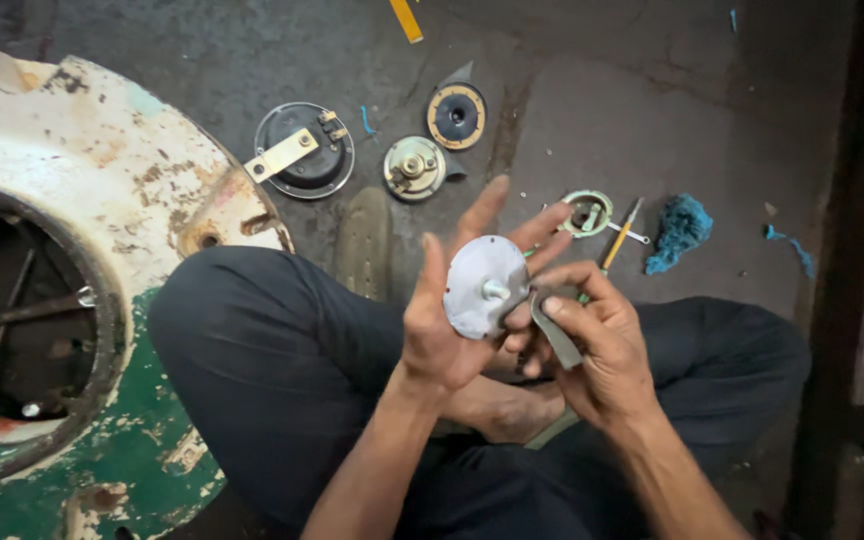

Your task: The person sits on the floor and uses a green screwdriver to adjust internal components of a small cylindrical metal part. They then wipe the part with a blue cloth, handle a small metal pin, and reassemble the components.

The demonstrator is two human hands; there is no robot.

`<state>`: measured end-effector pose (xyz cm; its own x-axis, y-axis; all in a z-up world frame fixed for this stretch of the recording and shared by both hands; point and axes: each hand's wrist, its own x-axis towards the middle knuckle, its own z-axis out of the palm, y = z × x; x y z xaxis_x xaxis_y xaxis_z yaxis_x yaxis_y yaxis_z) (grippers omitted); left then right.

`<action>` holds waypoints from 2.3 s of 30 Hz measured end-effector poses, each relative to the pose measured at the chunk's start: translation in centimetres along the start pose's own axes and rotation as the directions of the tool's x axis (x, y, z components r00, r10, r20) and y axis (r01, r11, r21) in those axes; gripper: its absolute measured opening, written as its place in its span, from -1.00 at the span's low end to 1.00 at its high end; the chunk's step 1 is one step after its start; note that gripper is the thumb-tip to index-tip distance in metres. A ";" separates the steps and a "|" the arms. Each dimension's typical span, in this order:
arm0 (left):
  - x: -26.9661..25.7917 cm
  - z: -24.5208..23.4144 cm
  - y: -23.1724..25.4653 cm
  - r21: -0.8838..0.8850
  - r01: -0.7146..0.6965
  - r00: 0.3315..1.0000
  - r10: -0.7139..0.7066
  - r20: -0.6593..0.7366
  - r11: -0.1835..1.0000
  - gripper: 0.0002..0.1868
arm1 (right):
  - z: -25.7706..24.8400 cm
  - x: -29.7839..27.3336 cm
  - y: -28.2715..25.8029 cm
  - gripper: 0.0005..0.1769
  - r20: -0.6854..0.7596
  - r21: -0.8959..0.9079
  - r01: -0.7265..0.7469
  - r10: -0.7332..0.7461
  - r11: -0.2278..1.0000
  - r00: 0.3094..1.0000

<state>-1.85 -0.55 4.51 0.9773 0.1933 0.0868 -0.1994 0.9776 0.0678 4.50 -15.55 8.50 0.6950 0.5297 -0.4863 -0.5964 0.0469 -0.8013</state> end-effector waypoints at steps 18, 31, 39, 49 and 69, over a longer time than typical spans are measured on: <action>-6.4 1.9 8.8 0.078 -0.376 0.912 0.384 -0.147 0.923 -0.26 | 9.8 0.8 2.7 -0.73 0.208 0.014 -0.116 0.110 0.993 0.972; -7.1 0.4 8.3 0.029 -0.440 0.884 0.439 -0.163 0.897 -0.37 | 12.4 0.5 3.3 -0.77 0.185 -0.157 0.031 -0.001 0.987 0.983; -7.1 0.1 8.2 0.194 -0.469 0.856 0.497 -0.141 0.862 -0.38 | 13.9 1.2 4.3 -0.86 0.127 -0.184 0.032 -0.009 0.982 0.992; -7.9 -1.2 8.0 0.234 -0.517 0.818 0.556 -0.147 0.823 -0.34 | 15.4 1.7 6.6 -0.87 0.080 -0.237 -0.046 0.067 0.970 0.995; -8.4 -1.8 8.0 0.186 -0.468 0.841 0.500 -0.208 0.864 -0.28 | 16.5 1.1 7.6 -0.87 0.058 -0.235 0.036 -0.023 0.971 0.998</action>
<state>-11.51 5.83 2.50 0.7368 0.6687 -0.1002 -0.6429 0.7387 0.2025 -5.89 -0.60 7.68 0.6840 0.5768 -0.4466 -0.4597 -0.1345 -0.8778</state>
